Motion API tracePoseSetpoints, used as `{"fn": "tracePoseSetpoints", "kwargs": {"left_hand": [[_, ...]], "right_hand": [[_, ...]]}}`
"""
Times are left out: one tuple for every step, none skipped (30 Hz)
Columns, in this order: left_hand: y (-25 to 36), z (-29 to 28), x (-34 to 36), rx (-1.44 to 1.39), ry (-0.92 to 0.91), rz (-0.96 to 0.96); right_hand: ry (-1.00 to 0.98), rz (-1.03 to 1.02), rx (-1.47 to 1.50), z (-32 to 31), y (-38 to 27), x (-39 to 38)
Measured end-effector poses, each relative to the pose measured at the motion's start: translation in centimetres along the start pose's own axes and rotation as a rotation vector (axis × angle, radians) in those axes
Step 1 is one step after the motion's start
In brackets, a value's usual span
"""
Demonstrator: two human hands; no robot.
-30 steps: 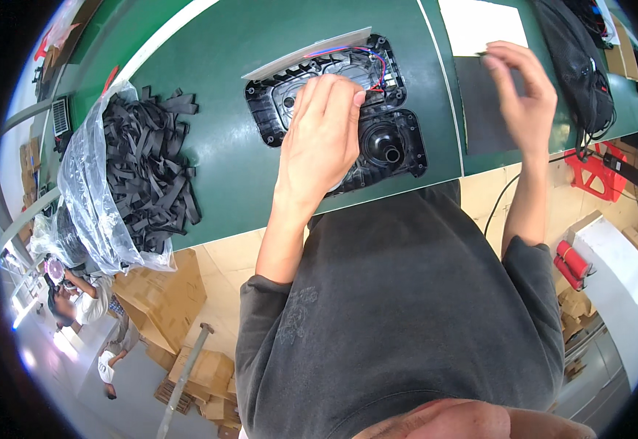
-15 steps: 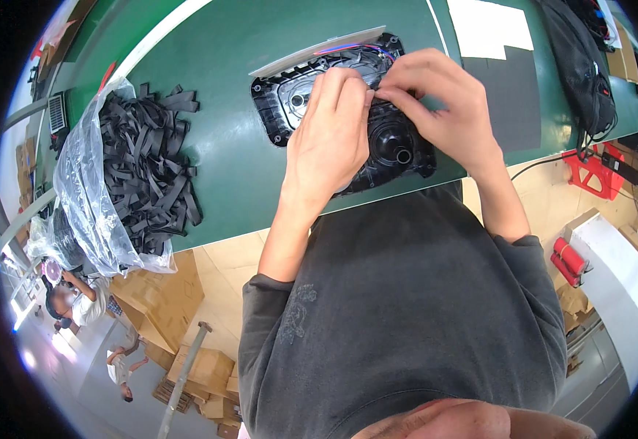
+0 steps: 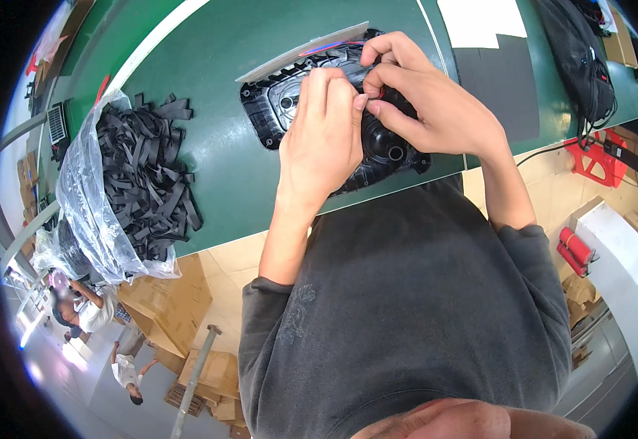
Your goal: Assembling or repairing a plastic electronic component housing by connecting wires and applying adhesive strips.
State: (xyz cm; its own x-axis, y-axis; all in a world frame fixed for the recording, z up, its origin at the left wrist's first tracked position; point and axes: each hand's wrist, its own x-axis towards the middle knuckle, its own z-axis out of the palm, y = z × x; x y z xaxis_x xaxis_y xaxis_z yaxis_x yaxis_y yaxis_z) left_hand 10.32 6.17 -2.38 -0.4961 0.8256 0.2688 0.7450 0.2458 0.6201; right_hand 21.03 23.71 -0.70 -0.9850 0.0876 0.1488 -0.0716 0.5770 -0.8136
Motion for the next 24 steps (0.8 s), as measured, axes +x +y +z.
{"fn": "tracePoseSetpoints", "kwargs": {"left_hand": [[-0.1,-0.1,0.1,-0.005,-0.012,0.025],[-0.1,-0.2,0.1,-0.004,0.005,0.036],[0.0,-0.3,0.1,0.003,-0.012,0.035],[0.0,-0.3,0.1,0.009,-0.039,0.027],[0.0,-0.3,0.2,0.011,-0.024,0.036],[0.1,-0.3,0.2,-0.014,-0.031,0.024],[0.2,-0.3,0.1,-0.041,-0.052,0.006],[0.2,-0.4,0.1,-0.041,-0.037,0.012],[0.2,-0.4,0.1,-0.040,-0.035,0.013],[0.2,-0.4,0.1,-0.039,-0.033,0.013],[0.2,-0.5,0.1,-0.039,-0.033,0.012],[0.2,-0.5,0.1,-0.041,-0.035,0.015],[0.2,-0.6,0.0,-0.045,-0.054,0.003],[0.2,-0.6,0.0,-0.045,-0.038,0.014],[0.3,-0.5,-0.1,-0.037,-0.037,0.001],[0.2,-0.5,-0.1,-0.031,-0.044,-0.009],[0.1,-0.4,-0.1,-0.028,-0.034,-0.012],[0.0,-0.3,-0.1,-0.008,-0.002,0.023],[-0.1,-0.1,0.0,0.011,0.016,0.046],[-0.1,-0.1,0.0,0.011,0.031,0.058],[-0.2,0.0,0.0,0.009,0.035,0.065],[-0.3,0.0,0.1,0.008,0.024,0.069],[-0.3,0.0,0.1,0.007,0.040,0.074],[-0.3,0.0,0.1,0.031,0.041,0.092]], "right_hand": [[-0.034,-0.020,-0.035,-0.1,0.1,0.1],[-0.034,-0.022,-0.034,-0.1,0.1,0.1],[-0.042,-0.054,-0.063,-0.1,0.1,0.2],[-0.057,-0.071,-0.101,-0.2,0.2,0.2],[-0.051,-0.092,-0.096,-0.2,0.2,0.3],[-0.060,-0.075,-0.065,-0.2,0.3,0.3],[-0.070,-0.058,-0.034,-0.2,0.3,0.2],[-0.071,-0.058,-0.035,-0.1,0.3,0.3],[-0.049,-0.063,-0.050,-0.1,0.3,0.3],[-0.032,-0.039,-0.070,0.1,0.2,0.3],[-0.027,-0.069,-0.065,0.2,0.2,0.3],[0.021,-0.026,-0.022,0.4,0.1,0.1],[0.066,0.026,0.024,0.5,0.0,0.0],[0.065,0.019,0.022,0.7,0.0,-0.1],[0.131,-0.013,-0.007,0.7,0.0,-0.2],[0.199,-0.037,-0.035,0.8,0.1,-0.3],[0.195,-0.047,-0.035,0.8,0.3,-0.4],[0.239,-0.112,-0.100,0.8,0.5,-0.5],[0.283,-0.161,-0.164,0.7,0.8,-0.6],[0.283,-0.177,-0.166,0.6,1.0,-0.7],[0.291,-0.217,-0.211,0.6,1.1,-0.7],[0.318,-0.280,-0.252,0.5,1.4,-0.7],[0.299,-0.257,-0.257,0.5,1.5,-0.7],[0.304,-0.274,-0.260,0.4,1.6,-0.7]]}}
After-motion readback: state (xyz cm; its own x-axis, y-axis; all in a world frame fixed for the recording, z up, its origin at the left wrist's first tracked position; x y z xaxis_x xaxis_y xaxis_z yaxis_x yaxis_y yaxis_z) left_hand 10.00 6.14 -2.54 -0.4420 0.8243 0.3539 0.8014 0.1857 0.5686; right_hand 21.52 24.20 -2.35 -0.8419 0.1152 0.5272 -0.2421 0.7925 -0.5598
